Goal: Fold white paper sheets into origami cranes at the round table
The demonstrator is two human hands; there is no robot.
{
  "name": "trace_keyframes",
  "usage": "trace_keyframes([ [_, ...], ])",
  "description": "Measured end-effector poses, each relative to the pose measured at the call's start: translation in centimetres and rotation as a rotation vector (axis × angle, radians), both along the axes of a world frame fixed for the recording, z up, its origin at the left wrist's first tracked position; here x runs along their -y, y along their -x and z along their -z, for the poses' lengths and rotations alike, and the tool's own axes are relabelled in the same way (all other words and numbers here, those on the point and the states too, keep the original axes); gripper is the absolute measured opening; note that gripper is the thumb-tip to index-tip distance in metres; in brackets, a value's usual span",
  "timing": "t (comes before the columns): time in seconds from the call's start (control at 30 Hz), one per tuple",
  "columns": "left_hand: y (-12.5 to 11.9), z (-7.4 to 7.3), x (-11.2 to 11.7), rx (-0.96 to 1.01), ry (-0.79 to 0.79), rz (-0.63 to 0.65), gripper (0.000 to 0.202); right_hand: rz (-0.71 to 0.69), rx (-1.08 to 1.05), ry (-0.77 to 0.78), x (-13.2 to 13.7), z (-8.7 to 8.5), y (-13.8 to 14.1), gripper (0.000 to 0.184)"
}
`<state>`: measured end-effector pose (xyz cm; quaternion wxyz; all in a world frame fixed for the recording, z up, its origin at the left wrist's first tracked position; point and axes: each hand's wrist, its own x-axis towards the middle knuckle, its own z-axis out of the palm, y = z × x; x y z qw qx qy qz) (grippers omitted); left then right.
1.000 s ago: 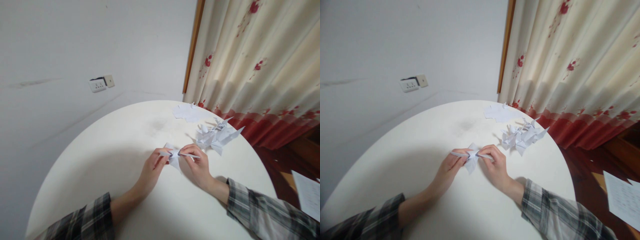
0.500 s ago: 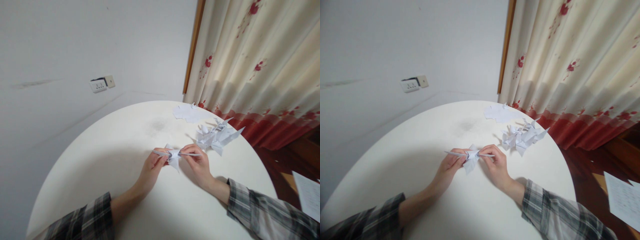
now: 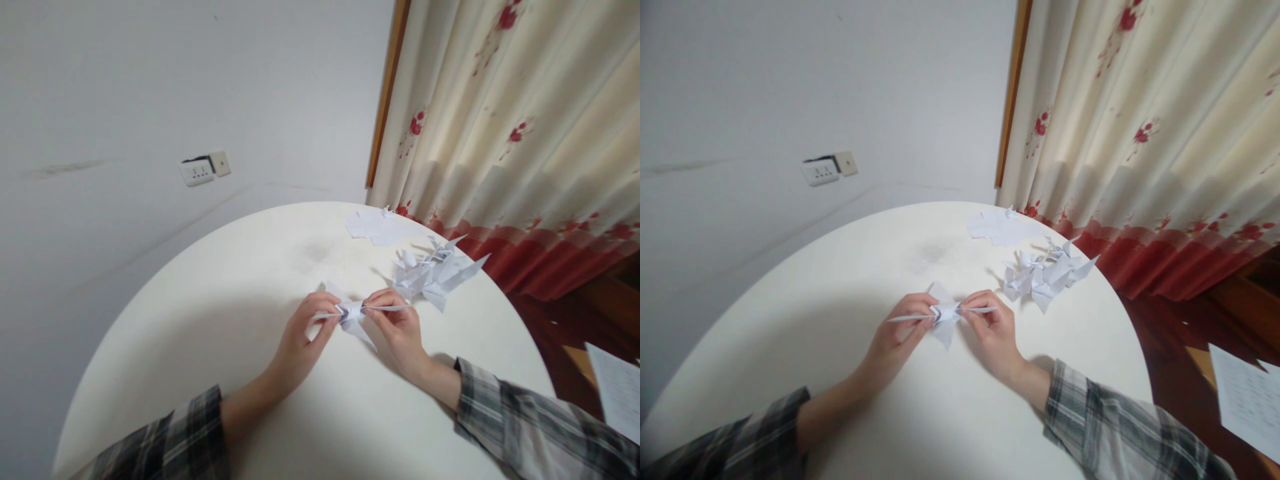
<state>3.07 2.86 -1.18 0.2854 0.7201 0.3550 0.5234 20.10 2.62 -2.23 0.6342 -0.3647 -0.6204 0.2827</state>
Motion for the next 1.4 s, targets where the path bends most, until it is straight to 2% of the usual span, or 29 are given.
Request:
trace_keyframes([
  [0.17, 0.8, -0.5, 0.2, -0.155, -0.307, -0.047, 0.008, -0.019, 0.027, -0.056, 0.4, -0.1, 0.0, 0.006],
  [0.3, 1.1, -0.3, 0.1, -0.204, -0.399, -0.080, 0.007, -0.012, 0.091, -0.103, 0.5, -0.1, -0.3, 0.004],
  [0.37, 1.3, 0.1, -0.2, -0.237, -0.408, -0.058, 0.006, -0.030, 0.145, -0.112, 0.3, -0.1, -0.5, 0.003],
  [0.47, 1.5, 0.7, -0.9, -0.312, -0.374, -0.019, 0.007, -0.047, 0.281, -0.064, -0.3, 0.1, -0.9, 0.005],
  [0.6, 1.7, 1.5, -1.9, -0.443, -0.203, -0.053, 0.008, -0.057, 0.489, 0.051, -1.2, 0.8, -1.2, 0.009],
  [0.73, 1.7, 1.7, -2.4, -0.495, -0.031, -0.053, 0.013, -0.011, 0.586, 0.017, -1.9, 1.3, -1.6, 0.007],
  [0.83, 1.7, 1.8, -2.6, -0.518, 0.031, -0.050, 0.014, -0.039, 0.590, 0.031, -2.1, 1.5, -1.8, 0.006],
  [0.97, 1.8, 2.1, -2.5, -0.491, 0.016, 0.014, 0.012, -0.136, 0.555, 0.086, -2.2, 1.3, -2.0, 0.007],
  [1.13, 1.6, 2.1, -2.0, -0.461, 0.010, 0.095, 0.010, -0.288, 0.579, 0.012, -2.0, 0.5, -2.3, 0.003],
  [1.3, 1.8, 1.7, -1.8, -0.552, -0.053, 0.174, 0.024, -0.329, 0.617, -0.077, -1.8, 0.2, -2.6, 0.007],
  [1.4, 2.2, 1.7, -1.9, -0.591, -0.125, 0.207, 0.028, -0.322, 0.591, -0.049, -1.8, 0.4, -2.6, 0.006],
])
